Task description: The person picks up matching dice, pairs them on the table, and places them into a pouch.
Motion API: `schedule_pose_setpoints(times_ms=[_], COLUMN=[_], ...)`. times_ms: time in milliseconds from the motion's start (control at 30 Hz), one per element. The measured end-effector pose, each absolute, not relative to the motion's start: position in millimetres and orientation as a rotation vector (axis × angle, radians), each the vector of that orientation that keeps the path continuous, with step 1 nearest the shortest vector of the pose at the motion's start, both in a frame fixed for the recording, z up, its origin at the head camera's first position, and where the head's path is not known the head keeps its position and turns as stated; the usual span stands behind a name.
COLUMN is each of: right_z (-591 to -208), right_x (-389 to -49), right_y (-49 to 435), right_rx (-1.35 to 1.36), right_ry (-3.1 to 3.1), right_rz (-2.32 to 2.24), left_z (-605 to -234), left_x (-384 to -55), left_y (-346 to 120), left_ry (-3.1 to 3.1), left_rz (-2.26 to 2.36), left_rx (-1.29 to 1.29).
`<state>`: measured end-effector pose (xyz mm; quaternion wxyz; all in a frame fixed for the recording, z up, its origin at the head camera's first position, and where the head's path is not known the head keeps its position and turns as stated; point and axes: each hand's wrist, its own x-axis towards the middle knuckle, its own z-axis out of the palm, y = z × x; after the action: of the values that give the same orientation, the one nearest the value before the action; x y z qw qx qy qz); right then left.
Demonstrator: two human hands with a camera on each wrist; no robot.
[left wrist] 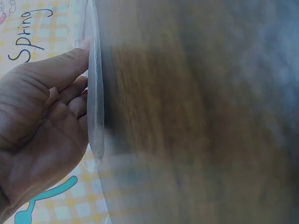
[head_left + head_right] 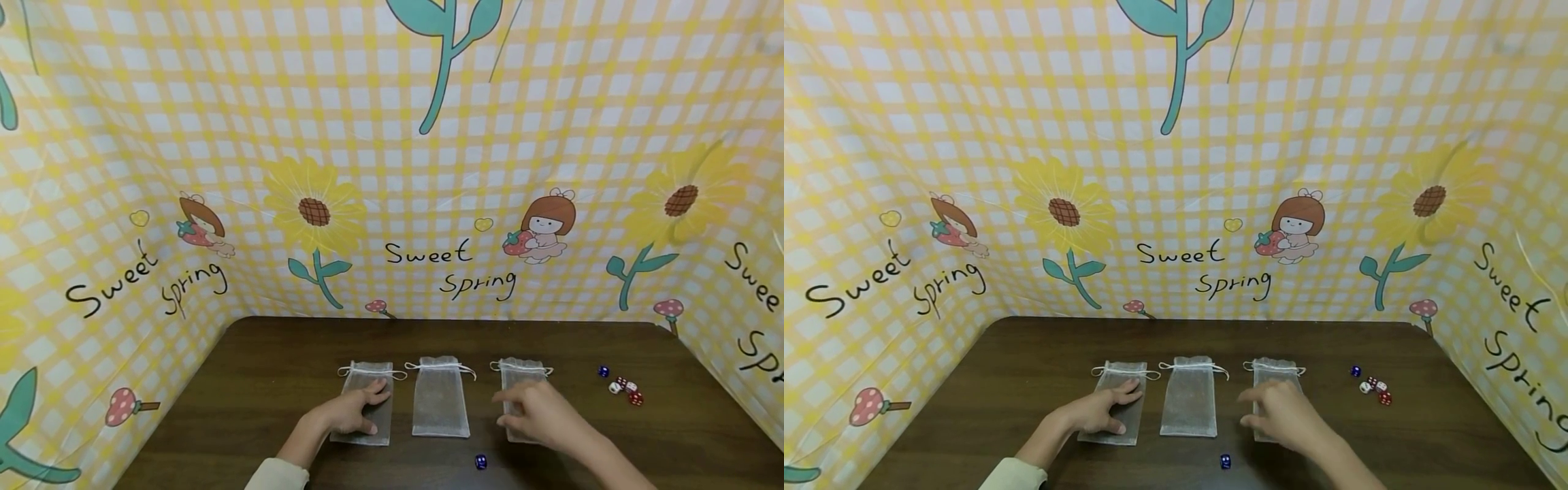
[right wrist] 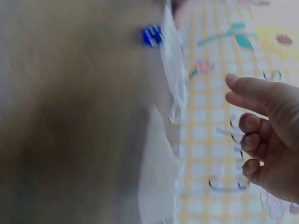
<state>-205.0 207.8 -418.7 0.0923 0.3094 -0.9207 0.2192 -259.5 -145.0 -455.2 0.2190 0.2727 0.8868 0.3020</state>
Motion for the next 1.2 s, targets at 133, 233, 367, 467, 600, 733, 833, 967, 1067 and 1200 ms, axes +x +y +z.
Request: schedule_pose_setpoints(times_ms=[133,233,367,467,600,733,833,967,1067,1200], right_z=[-406.6,-399.9,-399.0,-404.3,-414.8,-423.4,-427.7,-434.5,-439.0,-440.1], right_x=[-213.9,-220.0,-226.3,-228.8,-230.3,-232.6,-235.1,-238.8,-242.3,-247.2], right_y=[229.2,247.5,273.7,293.0,313.3,326.2,333.2,343.0,349.8,355.2], right_rx=[0.724,0.572,0.413,0.323,0.254,0.194,0.115,0.021,-0.041,-0.124], right_ry=[-2.741,-2.758,-2.748,-2.731,-2.7,-2.718,-2.783,-2.863,-2.918,-2.998], right_rz=[0.632,0.595,0.574,0.58,0.514,0.382,0.333,0.343,0.367,0.417], left_z=[-454.8,-454.7,-454.9,-455.6,-456.6,-457.4,-458.0,-458.3,-458.0,-457.0], left_x=[-259.5,-259.4,-259.5,-259.7,-260.3,-260.9,-261.4,-260.9,-259.9,-259.8], left_y=[-145.3,-145.5,-145.8,-145.9,-146.3,-146.6,-146.9,-147.2,-147.4,-147.6], left_ry=[2.459,2.458,2.452,2.448,2.445,2.447,2.448,2.445,2.443,2.445], left_rz=[0.825,0.821,0.826,0.829,0.832,0.834,0.831,0.837,0.846,0.853], left_rx=[0.759,0.758,0.761,0.768,0.767,0.77,0.775,0.778,0.778,0.785])
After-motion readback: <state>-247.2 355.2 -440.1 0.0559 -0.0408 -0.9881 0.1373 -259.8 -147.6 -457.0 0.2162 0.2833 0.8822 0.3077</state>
